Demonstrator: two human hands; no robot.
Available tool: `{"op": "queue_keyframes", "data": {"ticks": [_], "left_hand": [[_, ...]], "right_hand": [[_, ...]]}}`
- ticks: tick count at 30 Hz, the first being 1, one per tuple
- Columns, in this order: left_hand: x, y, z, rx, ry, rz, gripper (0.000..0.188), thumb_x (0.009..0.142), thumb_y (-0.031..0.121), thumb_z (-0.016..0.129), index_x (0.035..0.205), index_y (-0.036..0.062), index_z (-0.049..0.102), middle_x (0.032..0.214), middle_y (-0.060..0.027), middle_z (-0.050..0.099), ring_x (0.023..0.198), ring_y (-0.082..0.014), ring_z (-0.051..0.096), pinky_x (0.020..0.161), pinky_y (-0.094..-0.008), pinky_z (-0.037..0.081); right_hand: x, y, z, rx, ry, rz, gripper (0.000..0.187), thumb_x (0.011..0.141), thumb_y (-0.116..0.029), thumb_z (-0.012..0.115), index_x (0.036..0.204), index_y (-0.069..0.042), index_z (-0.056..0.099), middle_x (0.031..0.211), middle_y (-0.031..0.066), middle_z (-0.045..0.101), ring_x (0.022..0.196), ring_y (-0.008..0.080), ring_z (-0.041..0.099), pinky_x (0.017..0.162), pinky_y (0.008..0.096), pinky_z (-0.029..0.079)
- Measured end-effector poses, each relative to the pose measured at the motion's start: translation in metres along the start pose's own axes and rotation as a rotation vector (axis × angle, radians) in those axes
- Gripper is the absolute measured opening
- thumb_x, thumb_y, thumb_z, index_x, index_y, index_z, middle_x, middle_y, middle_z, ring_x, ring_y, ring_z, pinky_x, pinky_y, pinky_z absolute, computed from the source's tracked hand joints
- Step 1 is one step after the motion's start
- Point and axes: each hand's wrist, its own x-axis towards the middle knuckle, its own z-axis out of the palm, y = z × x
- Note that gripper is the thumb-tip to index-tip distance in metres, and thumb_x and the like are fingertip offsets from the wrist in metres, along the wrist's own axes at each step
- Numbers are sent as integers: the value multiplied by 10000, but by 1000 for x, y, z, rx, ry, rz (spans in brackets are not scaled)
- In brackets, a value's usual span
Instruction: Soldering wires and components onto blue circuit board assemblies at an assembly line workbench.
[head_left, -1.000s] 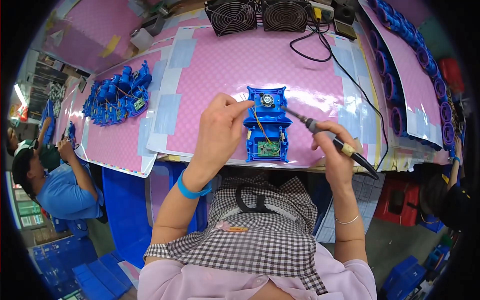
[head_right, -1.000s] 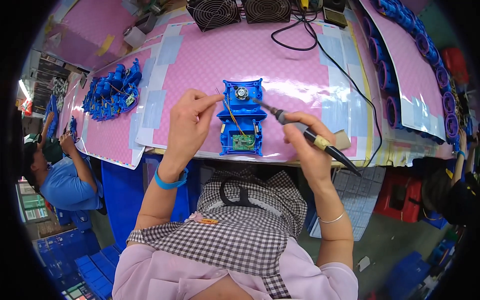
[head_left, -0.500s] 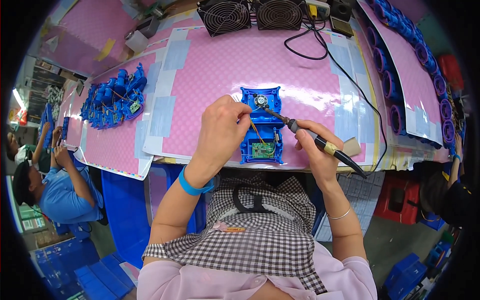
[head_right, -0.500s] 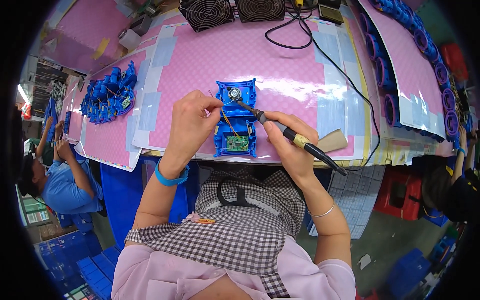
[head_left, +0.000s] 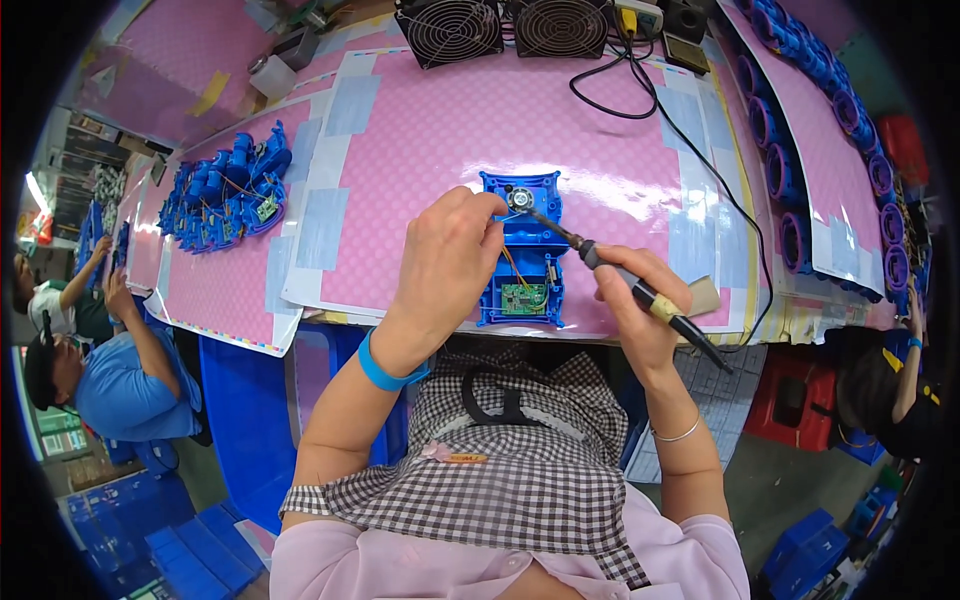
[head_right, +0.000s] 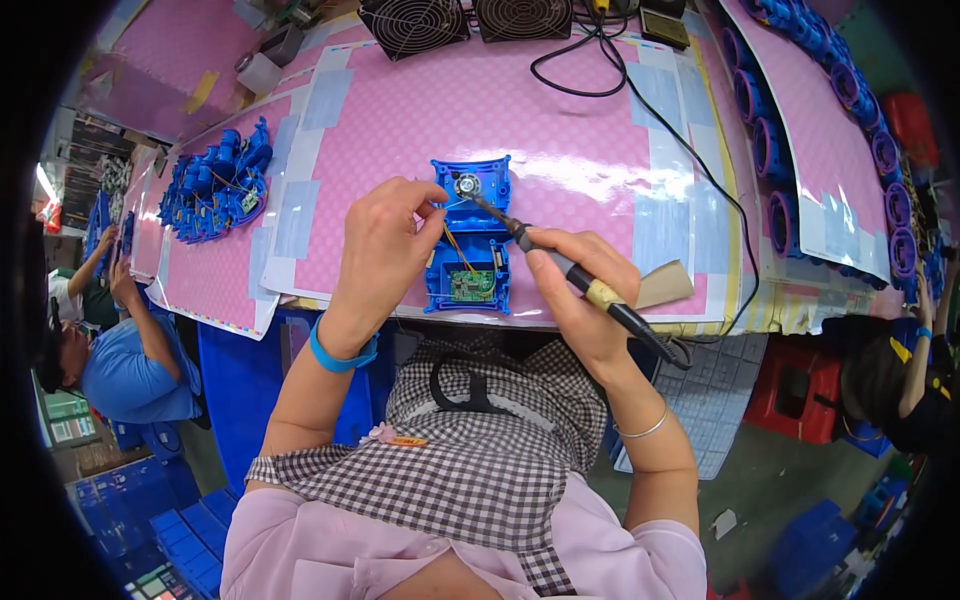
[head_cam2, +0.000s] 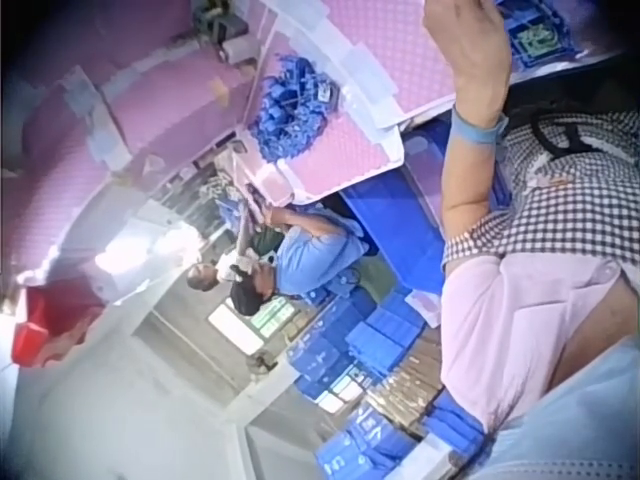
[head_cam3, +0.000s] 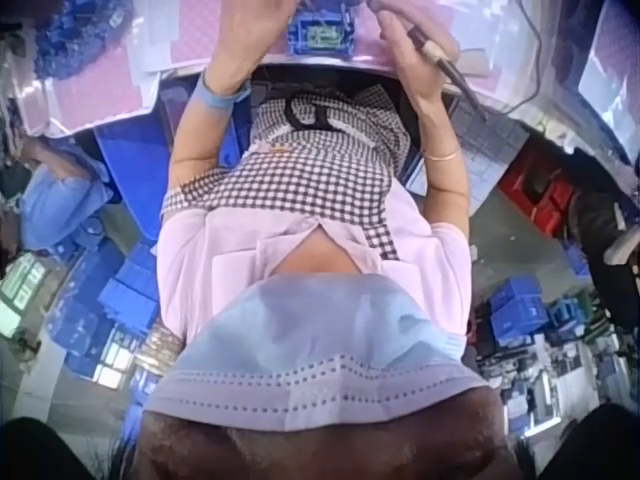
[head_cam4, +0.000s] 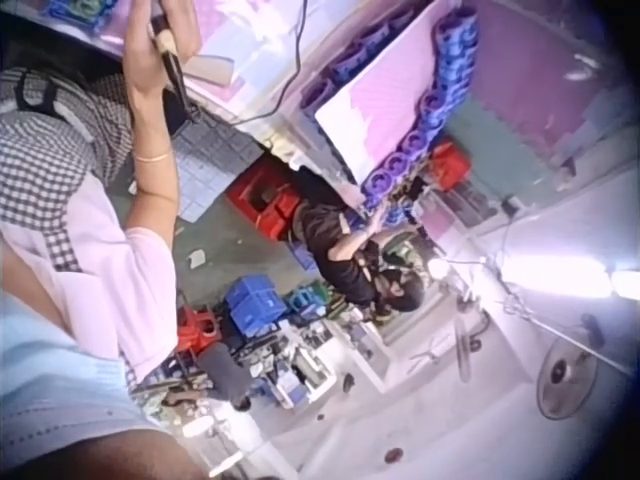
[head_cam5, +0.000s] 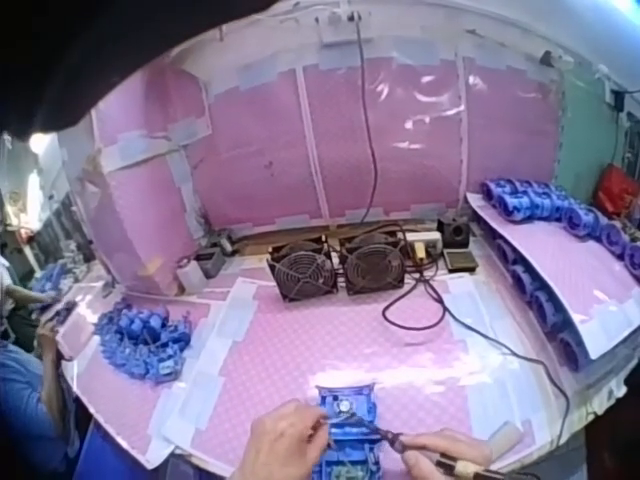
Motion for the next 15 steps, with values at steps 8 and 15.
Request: {"op": "queue_keyframes", "data": {"ticks": [8, 15], "left_hand": [[6, 9, 8, -6, -63, 25, 123, 745, -10, 641, 862, -4, 601, 763, -133, 627, 700, -264, 641, 625, -360, 502], [10, 8, 18, -54, -72, 52, 88, 761, -17, 592, 843, -5, 561, 768, -160, 601, 726, -330, 613, 630, -418, 479]], "right_hand": [[7, 1, -16, 16, 69, 142, 182, 850, -39, 651, 1010, 43, 683, 782, 87, 674, 610, 105, 604, 550, 208, 468], [11, 1, -15, -30, 26, 85, 169, 835, -30, 669, 990, 35, 694, 810, 85, 688, 608, 89, 610, 533, 195, 460]]}}
